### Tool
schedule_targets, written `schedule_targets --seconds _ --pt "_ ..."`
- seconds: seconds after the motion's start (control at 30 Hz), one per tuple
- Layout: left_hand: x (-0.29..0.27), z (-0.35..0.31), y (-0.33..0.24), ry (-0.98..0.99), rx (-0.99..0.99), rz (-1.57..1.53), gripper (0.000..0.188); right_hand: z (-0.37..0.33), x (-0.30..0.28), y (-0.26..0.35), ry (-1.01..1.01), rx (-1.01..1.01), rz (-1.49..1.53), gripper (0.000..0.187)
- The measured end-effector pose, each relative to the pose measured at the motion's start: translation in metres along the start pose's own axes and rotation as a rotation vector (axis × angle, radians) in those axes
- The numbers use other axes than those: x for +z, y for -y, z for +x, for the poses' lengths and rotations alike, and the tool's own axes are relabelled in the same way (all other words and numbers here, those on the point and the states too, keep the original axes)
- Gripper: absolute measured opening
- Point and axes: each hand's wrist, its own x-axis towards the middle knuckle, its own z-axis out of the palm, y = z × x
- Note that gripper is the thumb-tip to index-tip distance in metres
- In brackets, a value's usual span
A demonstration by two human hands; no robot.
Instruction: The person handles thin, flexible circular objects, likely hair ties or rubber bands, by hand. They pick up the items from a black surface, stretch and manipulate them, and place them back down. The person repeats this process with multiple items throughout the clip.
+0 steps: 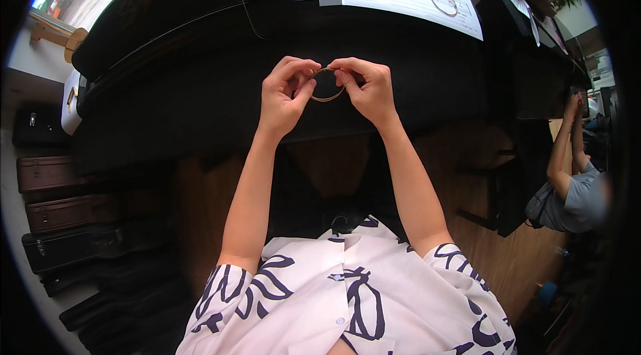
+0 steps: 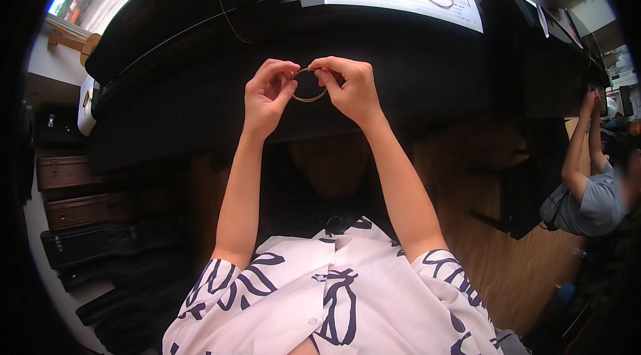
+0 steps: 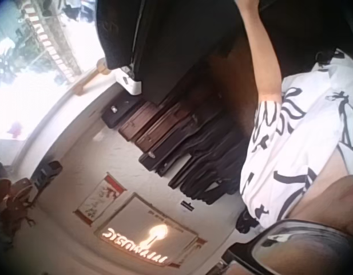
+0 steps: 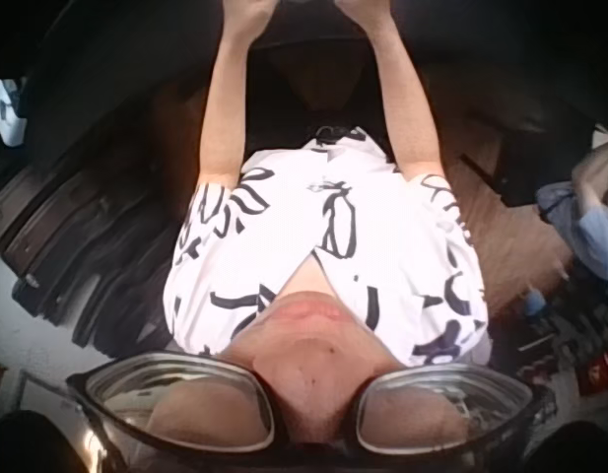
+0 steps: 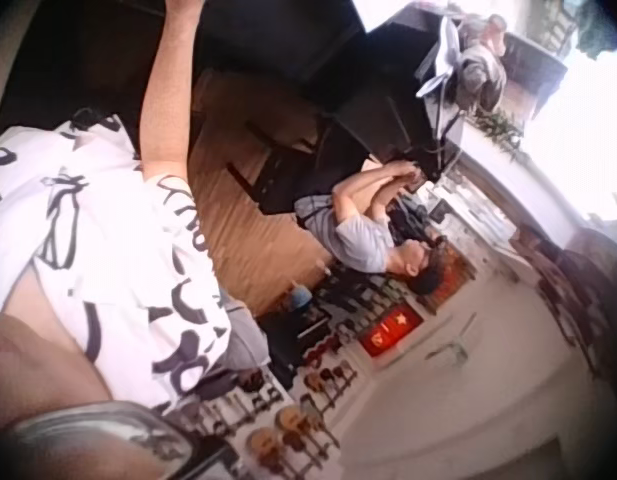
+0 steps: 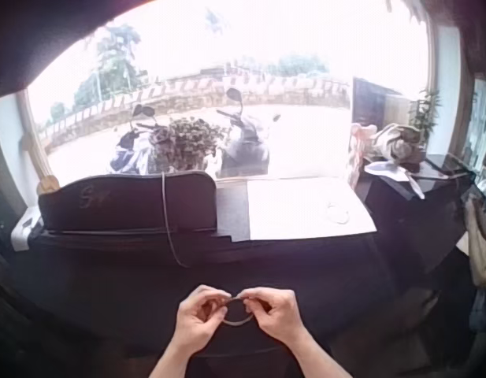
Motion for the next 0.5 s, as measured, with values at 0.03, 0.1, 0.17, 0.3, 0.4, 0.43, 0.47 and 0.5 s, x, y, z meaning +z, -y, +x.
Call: schedule_targets --seconds 0.03,0.1,0.17,0.3,0.4,0.43,0.47,0.5 --pt "-0.0002 -0.0007 -0.0003 -0.001 -0.020 -0.011 0.028 -0.0021 0.0020 -0.0008 -0.009 -0.016 0.023 0.020" --pt "-0.0008 -0.0014 -0.0004 -0.004 -0.061 -0.034 0.028 0.0003 -0.0018 0.0012 0.025 0.019 -0.014 0.022" --pt "0.0021 -0.0019 -0.0035 -0.032 -0.073 -0.051 0.027 0.0019 -0.0014 0.0039 0.009 0.045 -0.007 0.026" --pt "0.0021 -0.0020 0.0012 -0.045 -0.053 -0.078 0.024 0.0018 0.0008 0.0059 -0.036 0.108 0.059 0.031" --pt "-0.0004 -0.0032 -0.0009 -0.007 -0.096 -0.093 0.021 0.0019 0.0002 0.0041 -0.045 0.140 0.105 0.025" --pt "-0.0009 -0.0034 -0.0005 -0.007 -0.096 -0.086 0.020 0.0026 0.0010 0.0037 -0.065 0.140 0.126 0.022" --pt "-0.0012 -0.0036 -0.0001 -0.007 -0.096 -0.079 0.018 0.0034 0.0016 0.0031 -0.085 0.140 0.148 0.020" --pt "-0.0014 -0.0037 0.0004 -0.008 -0.096 -0.072 0.017 0.0039 0.0022 0.0000 -0.090 0.128 0.166 0.017"
